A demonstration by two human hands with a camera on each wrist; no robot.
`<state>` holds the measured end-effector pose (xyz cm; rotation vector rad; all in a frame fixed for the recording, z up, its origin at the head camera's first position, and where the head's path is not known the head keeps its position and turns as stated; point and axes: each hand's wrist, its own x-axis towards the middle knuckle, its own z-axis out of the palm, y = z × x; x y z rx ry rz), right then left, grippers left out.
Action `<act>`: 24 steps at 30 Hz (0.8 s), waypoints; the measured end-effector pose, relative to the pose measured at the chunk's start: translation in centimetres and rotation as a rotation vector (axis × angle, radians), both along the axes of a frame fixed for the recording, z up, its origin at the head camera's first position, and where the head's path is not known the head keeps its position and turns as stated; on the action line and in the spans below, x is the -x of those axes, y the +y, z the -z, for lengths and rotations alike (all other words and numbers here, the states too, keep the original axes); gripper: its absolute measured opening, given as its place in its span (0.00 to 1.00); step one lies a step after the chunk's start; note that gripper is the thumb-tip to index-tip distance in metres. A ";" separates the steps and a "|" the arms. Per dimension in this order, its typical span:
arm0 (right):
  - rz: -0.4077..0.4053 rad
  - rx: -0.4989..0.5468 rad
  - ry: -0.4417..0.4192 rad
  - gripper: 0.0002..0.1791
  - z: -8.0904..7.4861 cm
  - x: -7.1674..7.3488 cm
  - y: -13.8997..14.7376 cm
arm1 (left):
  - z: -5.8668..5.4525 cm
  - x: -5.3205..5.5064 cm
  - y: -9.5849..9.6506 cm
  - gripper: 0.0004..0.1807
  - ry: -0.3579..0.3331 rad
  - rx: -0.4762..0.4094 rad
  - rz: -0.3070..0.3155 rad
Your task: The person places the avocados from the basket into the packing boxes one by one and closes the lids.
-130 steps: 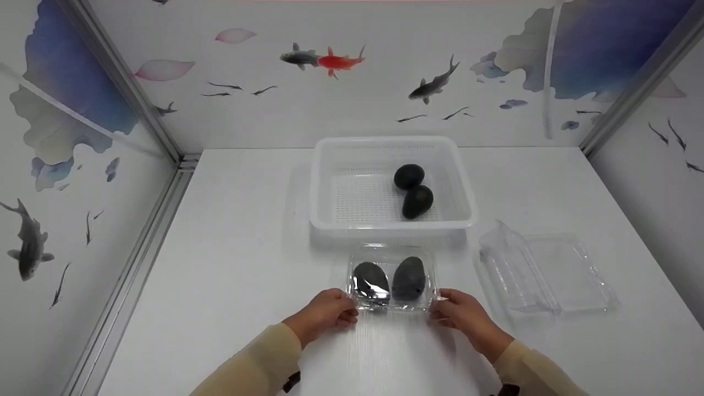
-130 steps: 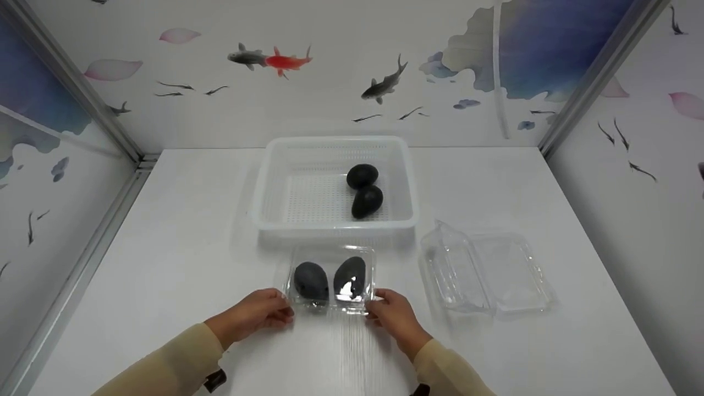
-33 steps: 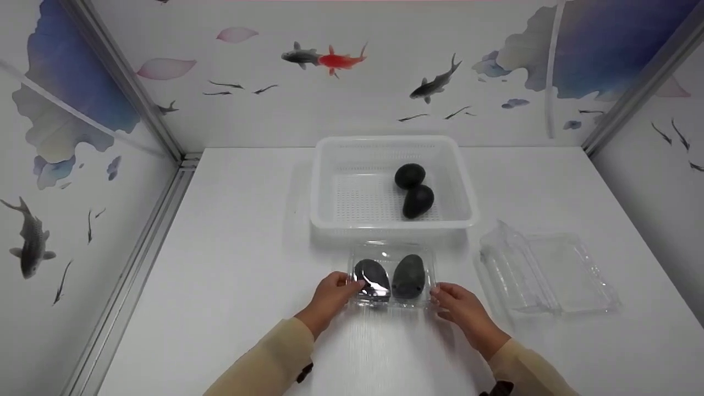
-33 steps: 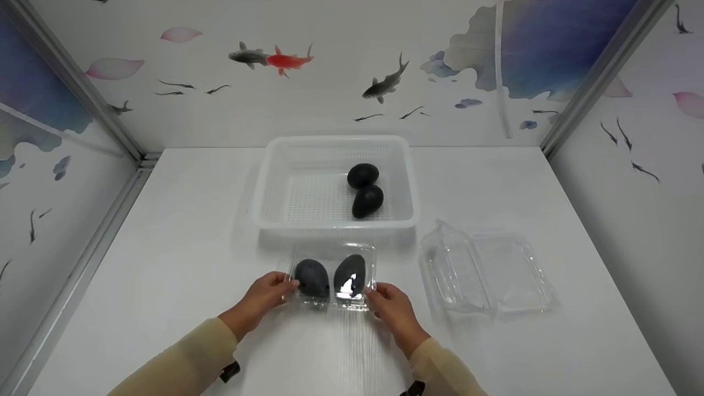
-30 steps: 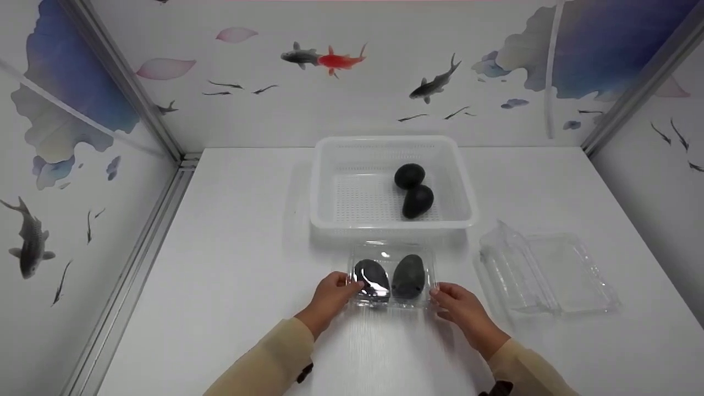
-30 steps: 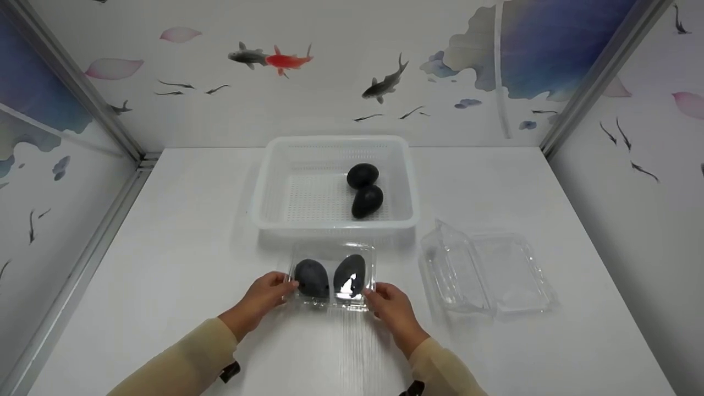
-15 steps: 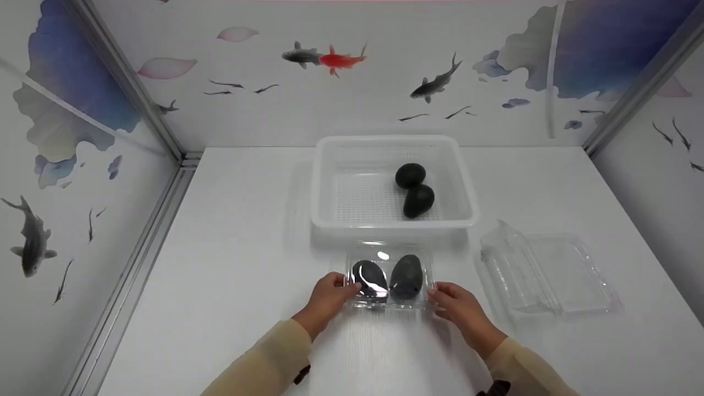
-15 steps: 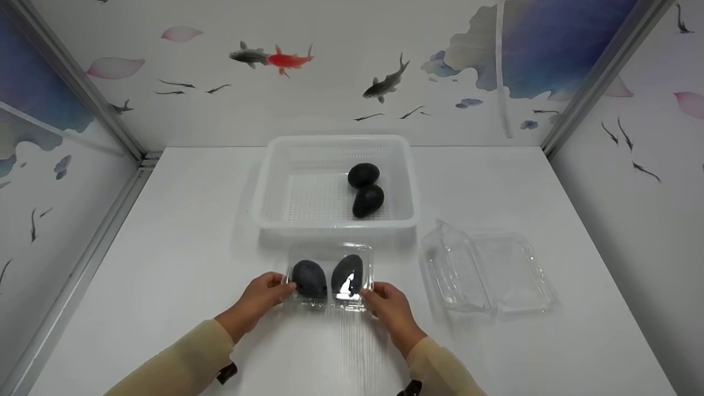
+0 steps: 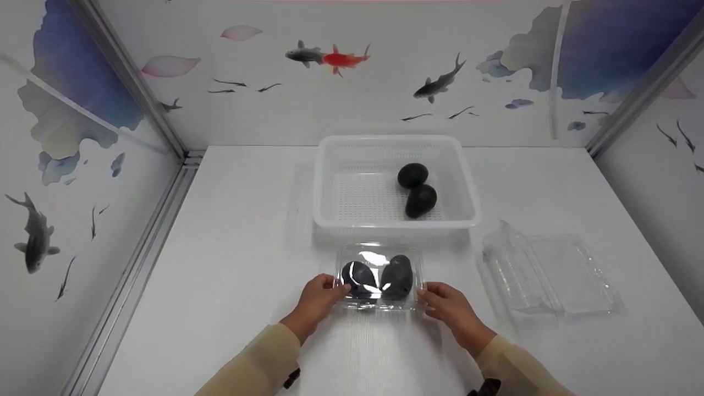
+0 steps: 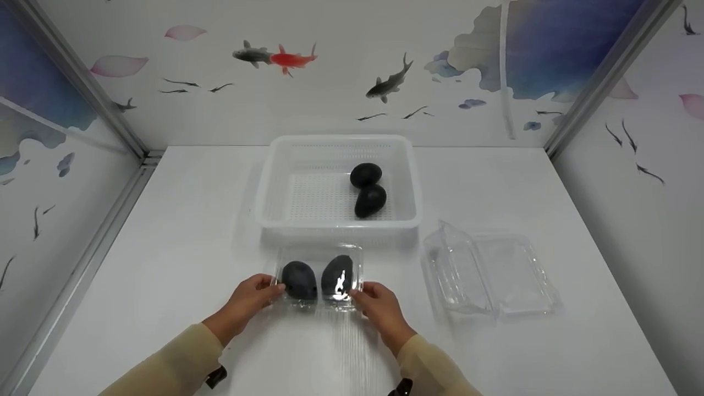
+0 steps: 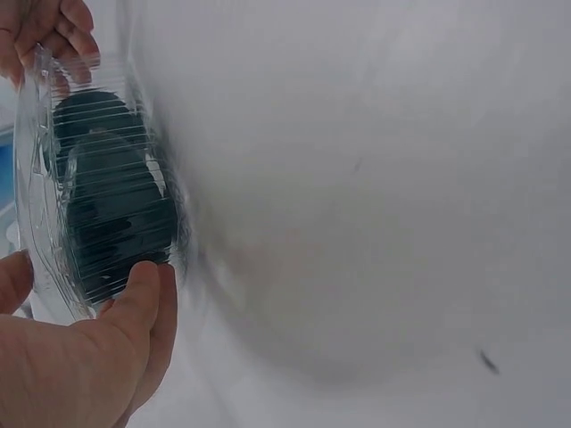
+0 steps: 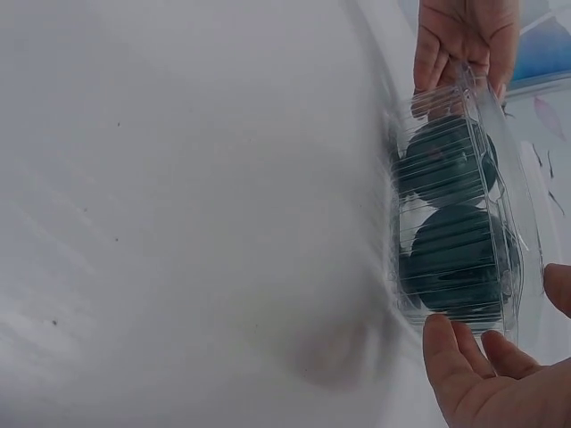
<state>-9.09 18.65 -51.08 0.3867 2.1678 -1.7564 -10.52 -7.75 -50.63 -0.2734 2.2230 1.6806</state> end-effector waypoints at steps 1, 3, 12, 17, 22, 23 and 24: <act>0.000 0.000 0.002 0.25 0.0 0.0 -0.2 | 0.0 0.0 -0.1 0.22 -0.007 0.003 -0.002; 0.002 0.001 0.004 0.24 -0.1 -0.1 -0.5 | -0.1 -0.1 -0.5 0.23 -0.019 0.013 -0.006; -0.033 0.017 0.027 0.22 -0.3 0.3 -2.5 | -0.3 -0.2 -2.3 0.22 -0.040 0.020 -0.058; -0.048 0.032 0.042 0.22 0.0 0.8 -3.5 | -0.3 0.0 -3.1 0.23 -0.050 0.023 -0.084; -0.066 0.033 0.048 0.23 0.0 1.0 -4.5 | -0.4 0.1 -4.0 0.22 -0.045 0.032 -0.105; -0.073 0.033 0.048 0.24 0.0 1.0 -4.7 | -0.4 0.2 -4.2 0.22 -0.046 0.034 -0.109; -0.080 0.035 0.047 0.24 -0.1 1.0 -4.9 | -0.5 0.2 -4.3 0.22 -0.049 0.034 -0.113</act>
